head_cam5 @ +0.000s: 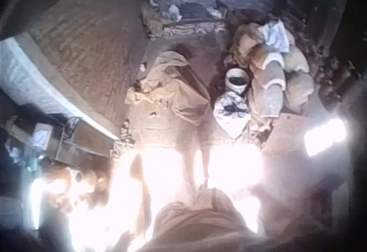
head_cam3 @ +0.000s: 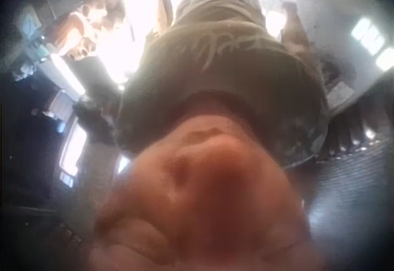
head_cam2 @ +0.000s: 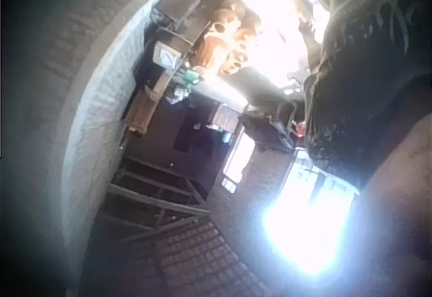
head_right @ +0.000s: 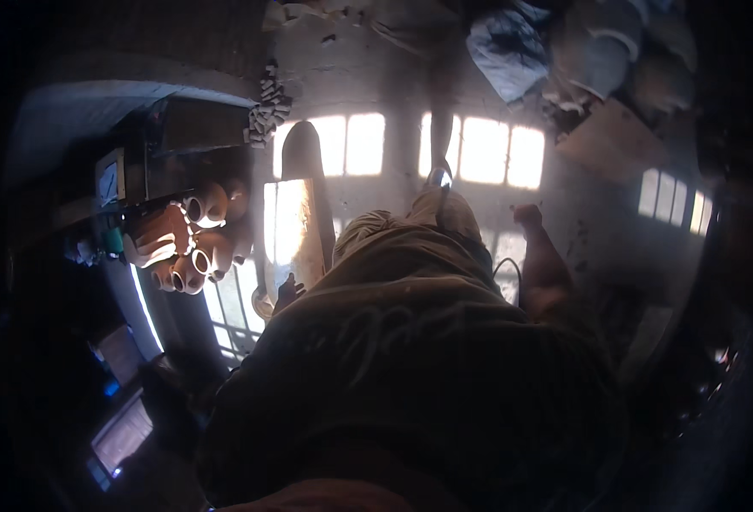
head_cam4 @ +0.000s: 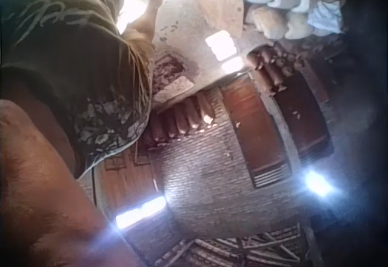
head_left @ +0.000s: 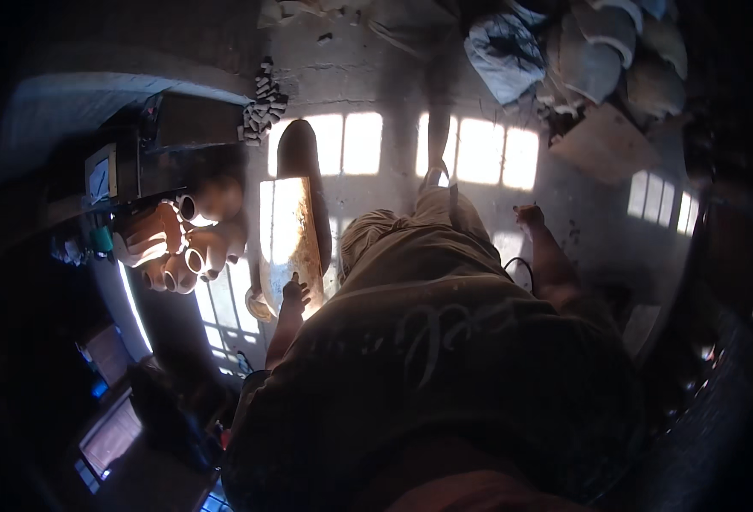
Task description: The person carries a clay pot across the studio, places it onto a pottery wheel, and uses a handheld rib tool to smooth the exterior and interior rim while the wheel spins.
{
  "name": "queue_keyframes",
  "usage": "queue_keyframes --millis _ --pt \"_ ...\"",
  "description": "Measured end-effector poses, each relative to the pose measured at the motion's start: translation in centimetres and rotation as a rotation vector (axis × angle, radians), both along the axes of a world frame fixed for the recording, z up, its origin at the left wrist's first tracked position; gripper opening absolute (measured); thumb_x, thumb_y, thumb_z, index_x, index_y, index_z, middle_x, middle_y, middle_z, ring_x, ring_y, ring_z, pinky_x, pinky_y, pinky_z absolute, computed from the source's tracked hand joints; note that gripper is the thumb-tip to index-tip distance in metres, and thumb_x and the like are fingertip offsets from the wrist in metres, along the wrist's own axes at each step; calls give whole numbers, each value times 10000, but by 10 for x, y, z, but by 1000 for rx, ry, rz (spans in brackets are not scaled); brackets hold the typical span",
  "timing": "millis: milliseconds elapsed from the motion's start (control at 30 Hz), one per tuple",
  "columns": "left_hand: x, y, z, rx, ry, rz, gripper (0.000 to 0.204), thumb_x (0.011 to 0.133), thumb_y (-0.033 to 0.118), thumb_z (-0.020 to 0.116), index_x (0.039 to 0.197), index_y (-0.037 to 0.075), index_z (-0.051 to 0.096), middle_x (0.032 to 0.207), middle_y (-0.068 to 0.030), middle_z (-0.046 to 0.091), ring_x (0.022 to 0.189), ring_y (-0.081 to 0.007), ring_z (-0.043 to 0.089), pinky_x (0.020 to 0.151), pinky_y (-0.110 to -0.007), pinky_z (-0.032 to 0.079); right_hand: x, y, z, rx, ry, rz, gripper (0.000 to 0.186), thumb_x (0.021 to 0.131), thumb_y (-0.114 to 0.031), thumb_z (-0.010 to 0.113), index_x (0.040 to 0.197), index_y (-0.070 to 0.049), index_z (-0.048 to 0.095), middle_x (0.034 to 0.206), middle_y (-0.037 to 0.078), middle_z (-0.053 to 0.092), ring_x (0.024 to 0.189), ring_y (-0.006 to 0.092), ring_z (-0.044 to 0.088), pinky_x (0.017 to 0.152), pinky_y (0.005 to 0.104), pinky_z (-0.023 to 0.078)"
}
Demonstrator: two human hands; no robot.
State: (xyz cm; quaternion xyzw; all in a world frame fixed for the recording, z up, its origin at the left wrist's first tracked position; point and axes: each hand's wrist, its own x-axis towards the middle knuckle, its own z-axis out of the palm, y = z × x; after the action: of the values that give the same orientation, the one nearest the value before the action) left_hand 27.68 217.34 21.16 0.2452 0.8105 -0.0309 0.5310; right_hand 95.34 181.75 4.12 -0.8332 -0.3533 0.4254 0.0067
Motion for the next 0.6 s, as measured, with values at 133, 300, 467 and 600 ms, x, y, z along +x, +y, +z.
queue_keyframes --millis 133,300,467,600 --pt "62 40 -11 108 -140 157 700 1034 586 514 1538 121 372 1421 -126 579 1271 -305 560 1036 -545 425 78 216 93 337 104 -510 391 939 -364 719 1109 -12 723 895 110 750 728 188 721 674 337 548" --pt "140 78 -41 29 -269 195 597 1032 562 528 1452 139 504 1386 -130 600 1228 -307 577 977 -513 469 143 407 112 466 182 -401 433 942 -362 708 1182 -1 709 908 104 757 758 176 712 725 347 543" --pt "161 212 -52 -91 -186 107 550 1037 512 539 1422 119 535 1315 -129 632 1165 -301 608 950 -499 489 141 483 48 514 6 -37 400 949 -328 702 1165 8 713 970 158 752 715 211 717 734 378 567" --pt "169 324 -63 -153 -111 16 514 1041 472 548 1397 103 559 1257 -128 658 1115 -296 632 928 -487 505 129 497 53 189 -183 258 362 897 -398 748 1037 -64 758 948 135 761 896 300 729 803 418 572"
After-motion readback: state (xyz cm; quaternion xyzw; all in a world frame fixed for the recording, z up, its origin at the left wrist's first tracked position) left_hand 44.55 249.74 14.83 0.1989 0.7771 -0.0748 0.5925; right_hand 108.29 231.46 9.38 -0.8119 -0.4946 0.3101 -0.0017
